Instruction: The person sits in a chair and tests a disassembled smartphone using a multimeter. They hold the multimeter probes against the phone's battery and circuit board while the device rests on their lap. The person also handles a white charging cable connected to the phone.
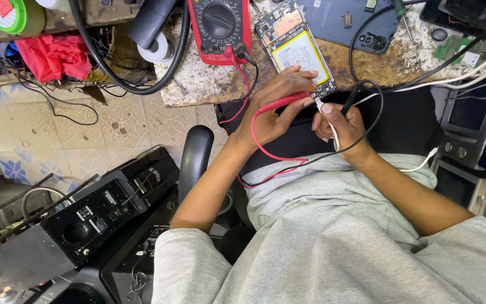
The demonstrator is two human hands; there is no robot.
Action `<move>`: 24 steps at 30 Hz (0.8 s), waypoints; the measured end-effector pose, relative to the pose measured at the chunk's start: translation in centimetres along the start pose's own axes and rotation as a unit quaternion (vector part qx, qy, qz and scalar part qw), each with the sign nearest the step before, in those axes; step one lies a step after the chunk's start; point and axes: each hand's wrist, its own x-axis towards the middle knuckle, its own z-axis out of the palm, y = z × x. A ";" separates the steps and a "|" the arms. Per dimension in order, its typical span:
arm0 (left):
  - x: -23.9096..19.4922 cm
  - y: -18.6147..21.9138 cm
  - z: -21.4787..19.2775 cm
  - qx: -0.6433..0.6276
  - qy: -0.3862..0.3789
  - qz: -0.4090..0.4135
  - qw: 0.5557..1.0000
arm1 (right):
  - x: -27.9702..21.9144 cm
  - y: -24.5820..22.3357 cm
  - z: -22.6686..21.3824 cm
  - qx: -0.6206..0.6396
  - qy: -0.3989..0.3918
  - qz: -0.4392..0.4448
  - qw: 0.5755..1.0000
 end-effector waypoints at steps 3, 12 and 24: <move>0.1 0.1 0.0 0.003 0.000 0.006 1.000 | 0.0 0.2 0.0 0.007 -0.002 -0.002 1.000; 0.1 0.0 0.2 0.011 0.004 0.008 1.000 | 0.2 0.4 0.2 0.019 0.010 0.003 1.000; 0.1 0.2 -0.1 0.009 0.003 0.004 1.000 | 0.4 -1.4 0.8 -0.023 0.028 0.030 0.999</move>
